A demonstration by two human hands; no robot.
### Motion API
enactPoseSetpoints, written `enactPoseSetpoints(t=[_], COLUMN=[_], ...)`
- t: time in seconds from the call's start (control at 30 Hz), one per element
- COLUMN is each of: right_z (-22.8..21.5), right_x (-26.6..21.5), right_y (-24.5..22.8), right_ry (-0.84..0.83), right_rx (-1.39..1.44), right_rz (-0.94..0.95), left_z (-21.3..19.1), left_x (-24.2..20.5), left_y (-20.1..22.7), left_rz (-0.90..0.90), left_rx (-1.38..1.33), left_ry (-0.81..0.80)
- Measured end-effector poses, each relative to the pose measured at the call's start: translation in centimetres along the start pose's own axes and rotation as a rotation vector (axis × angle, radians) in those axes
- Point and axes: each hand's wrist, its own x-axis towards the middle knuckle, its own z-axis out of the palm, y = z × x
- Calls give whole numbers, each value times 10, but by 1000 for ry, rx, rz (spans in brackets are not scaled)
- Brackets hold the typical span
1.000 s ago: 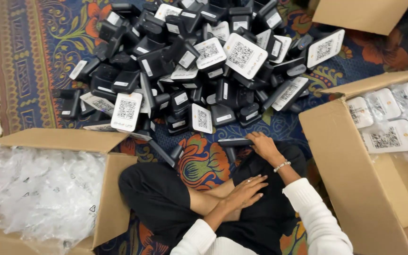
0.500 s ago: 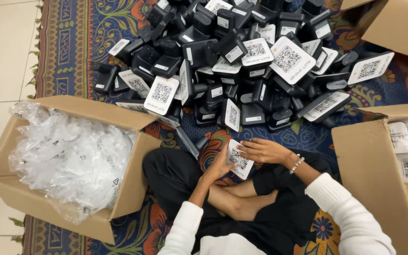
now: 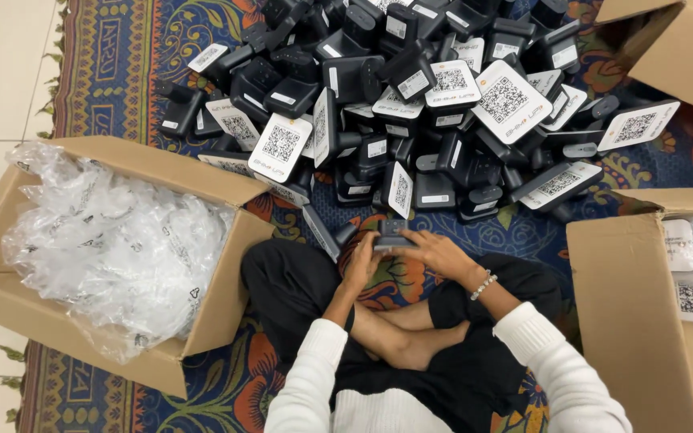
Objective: The person bags handheld scanners and places them into a cardboard box.
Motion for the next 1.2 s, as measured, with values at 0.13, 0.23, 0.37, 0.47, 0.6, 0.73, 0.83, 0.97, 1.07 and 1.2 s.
enactPoseSetpoints(t=[0.13, 0.23, 0.37, 0.47, 0.6, 0.73, 0.83, 0.97, 1.07, 1.2], right_z=[2, -11, 1, 9, 1, -11, 12, 32, 30, 29], right_x=[12, 25, 42, 65, 100, 127, 136, 139, 138, 141], right_y=[-8, -27, -55, -84, -136, -201, -233, -243, -243, -242], right_ry=[221, 308, 563, 606, 335, 272, 234, 309, 304, 316], right_rx=[113, 147, 236, 452, 714, 716, 506, 288, 301, 321], right_rz=[177, 237, 196, 122, 48, -255, -351, -201, -176, -155], left_z=[12, 20, -18, -91, -214, -303, -342, -370, -378, -377], left_x=[-5, -18, -49, -74, -98, -132, -153, -191, -208, -166], left_y=[-40, -67, -37, 7, 59, 77, 102, 50, 41, 123], left_rz=[-34, -32, -204, -463, -505, -447, -575, -523, -557, -544], left_rx=[97, 174, -123, -374, -190, 527, 989, 966, 826, 472], left_ry=[-6, 33, -5, -50, 244, 670, 825, 992, 1005, 1063])
